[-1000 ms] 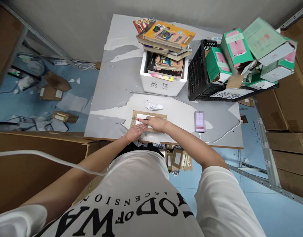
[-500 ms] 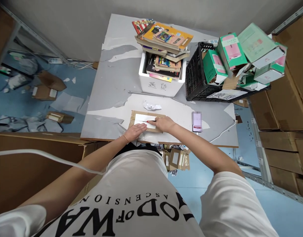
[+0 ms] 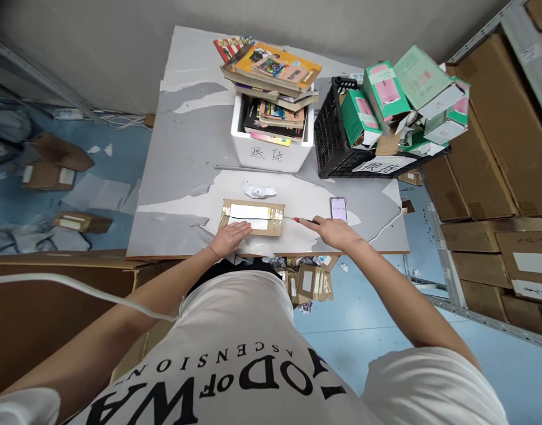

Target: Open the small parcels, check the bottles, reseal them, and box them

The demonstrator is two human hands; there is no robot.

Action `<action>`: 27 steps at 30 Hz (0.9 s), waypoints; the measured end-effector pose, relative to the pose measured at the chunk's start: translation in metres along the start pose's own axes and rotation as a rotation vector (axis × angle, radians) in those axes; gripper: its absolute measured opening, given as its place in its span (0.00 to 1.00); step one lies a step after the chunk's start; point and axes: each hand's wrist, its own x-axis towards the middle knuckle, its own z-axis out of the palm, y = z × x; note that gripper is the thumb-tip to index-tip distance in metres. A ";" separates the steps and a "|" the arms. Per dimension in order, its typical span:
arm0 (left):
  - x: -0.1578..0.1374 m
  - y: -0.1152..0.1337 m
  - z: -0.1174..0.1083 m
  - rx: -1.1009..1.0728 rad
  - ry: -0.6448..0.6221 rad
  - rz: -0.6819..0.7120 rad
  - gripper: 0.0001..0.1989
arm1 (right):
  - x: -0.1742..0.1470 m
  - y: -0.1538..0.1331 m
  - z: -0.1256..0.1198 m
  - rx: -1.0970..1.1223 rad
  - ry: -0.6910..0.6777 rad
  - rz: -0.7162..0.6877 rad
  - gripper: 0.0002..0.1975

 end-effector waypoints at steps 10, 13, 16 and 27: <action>0.036 0.002 -0.051 0.157 -0.084 -0.282 0.56 | 0.018 -0.075 0.114 1.338 0.463 0.394 0.34; 0.050 -0.015 -0.055 0.161 -0.177 -0.321 0.64 | 0.027 -0.085 0.120 1.502 0.472 0.397 0.36; 0.054 -0.024 -0.051 0.110 -0.194 -0.286 0.62 | 0.028 -0.086 0.119 1.577 0.474 0.403 0.37; 0.047 -0.028 -0.042 0.014 -0.029 -0.194 0.57 | 0.021 -0.071 0.114 1.626 0.334 0.339 0.35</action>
